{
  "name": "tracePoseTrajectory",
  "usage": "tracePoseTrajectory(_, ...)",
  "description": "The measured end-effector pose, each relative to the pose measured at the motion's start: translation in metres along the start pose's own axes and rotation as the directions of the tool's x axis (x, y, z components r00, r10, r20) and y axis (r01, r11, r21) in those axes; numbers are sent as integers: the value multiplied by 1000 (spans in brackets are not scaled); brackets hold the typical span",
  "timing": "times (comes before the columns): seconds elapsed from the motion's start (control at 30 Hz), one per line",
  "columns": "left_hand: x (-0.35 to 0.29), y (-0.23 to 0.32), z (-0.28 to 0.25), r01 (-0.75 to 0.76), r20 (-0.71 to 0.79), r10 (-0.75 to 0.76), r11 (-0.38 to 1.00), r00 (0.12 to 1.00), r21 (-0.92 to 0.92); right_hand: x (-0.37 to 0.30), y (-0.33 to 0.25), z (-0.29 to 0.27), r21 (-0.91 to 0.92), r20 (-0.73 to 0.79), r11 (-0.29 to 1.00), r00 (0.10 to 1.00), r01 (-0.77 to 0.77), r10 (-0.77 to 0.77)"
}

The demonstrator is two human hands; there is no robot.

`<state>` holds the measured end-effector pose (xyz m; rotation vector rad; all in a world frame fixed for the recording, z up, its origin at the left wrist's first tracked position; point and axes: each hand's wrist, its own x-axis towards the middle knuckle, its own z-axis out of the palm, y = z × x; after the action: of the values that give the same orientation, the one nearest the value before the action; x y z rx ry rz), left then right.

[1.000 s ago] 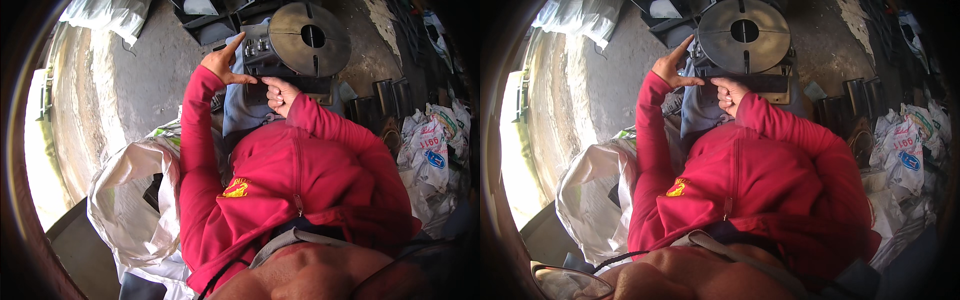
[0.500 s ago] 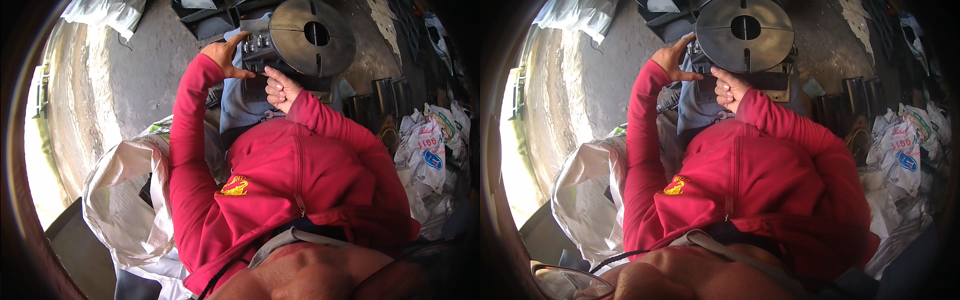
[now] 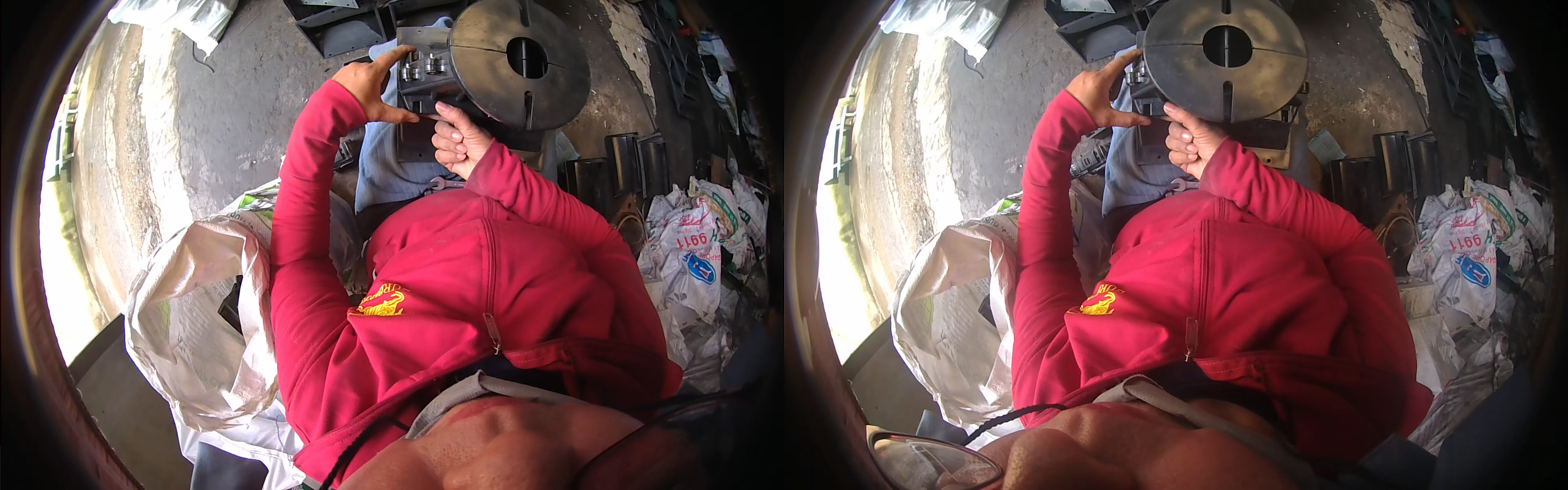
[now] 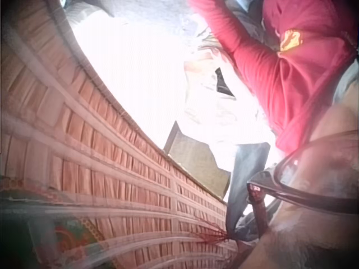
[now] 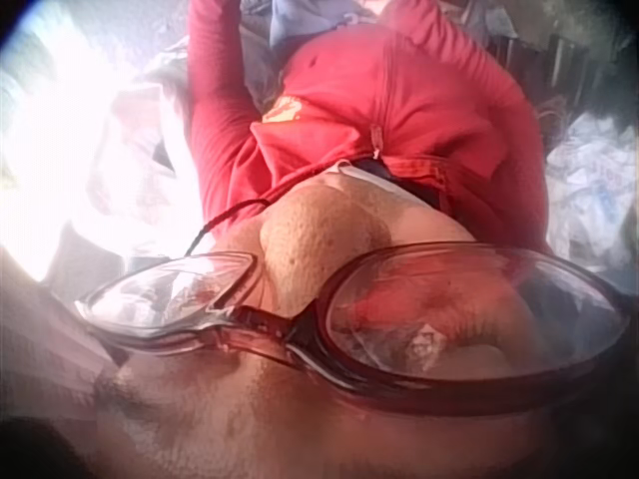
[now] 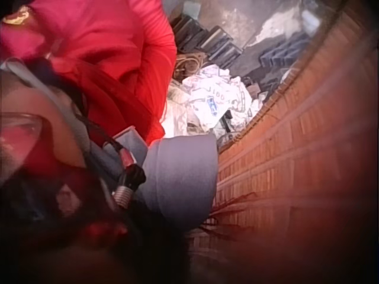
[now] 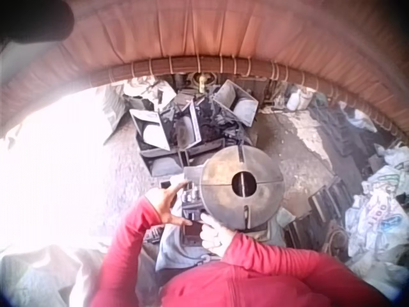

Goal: The person sits on the floor and assembles a metal component by inserting bolts and tightening them with a wrench. They handle a circular metal piece and a rectangular frame, repeatedly adjusting and securing the parts together.

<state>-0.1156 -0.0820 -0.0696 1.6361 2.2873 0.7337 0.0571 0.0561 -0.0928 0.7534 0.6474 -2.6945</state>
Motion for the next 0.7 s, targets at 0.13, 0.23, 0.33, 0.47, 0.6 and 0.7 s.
tracePoseTrajectory(0.13,-2,3,-6,73,57,-71,997,996,-23,3,4,-1,-20,4,1000,1000,23,-23)
tracePoseTrajectory(0.23,-3,-1,-3,55,12,-55,998,998,17,3,4,0,-26,-2,999,999,41,-41)
tracePoseTrajectory(0.33,-3,-1,-3,58,15,-58,998,998,20,2,5,3,-30,-50,998,997,51,-53)
tracePoseTrajectory(0.47,-2,-8,7,-27,-54,27,1000,998,-8,1,6,2,-48,-69,996,994,79,-82)
tracePoseTrajectory(0.6,-2,-1,0,54,15,-54,998,998,-20,3,7,-5,55,-45,997,997,57,-55)
tracePoseTrajectory(0.7,-3,2,-2,84,37,-83,996,996,-21,3,8,-4,55,-41,997,998,55,-53)
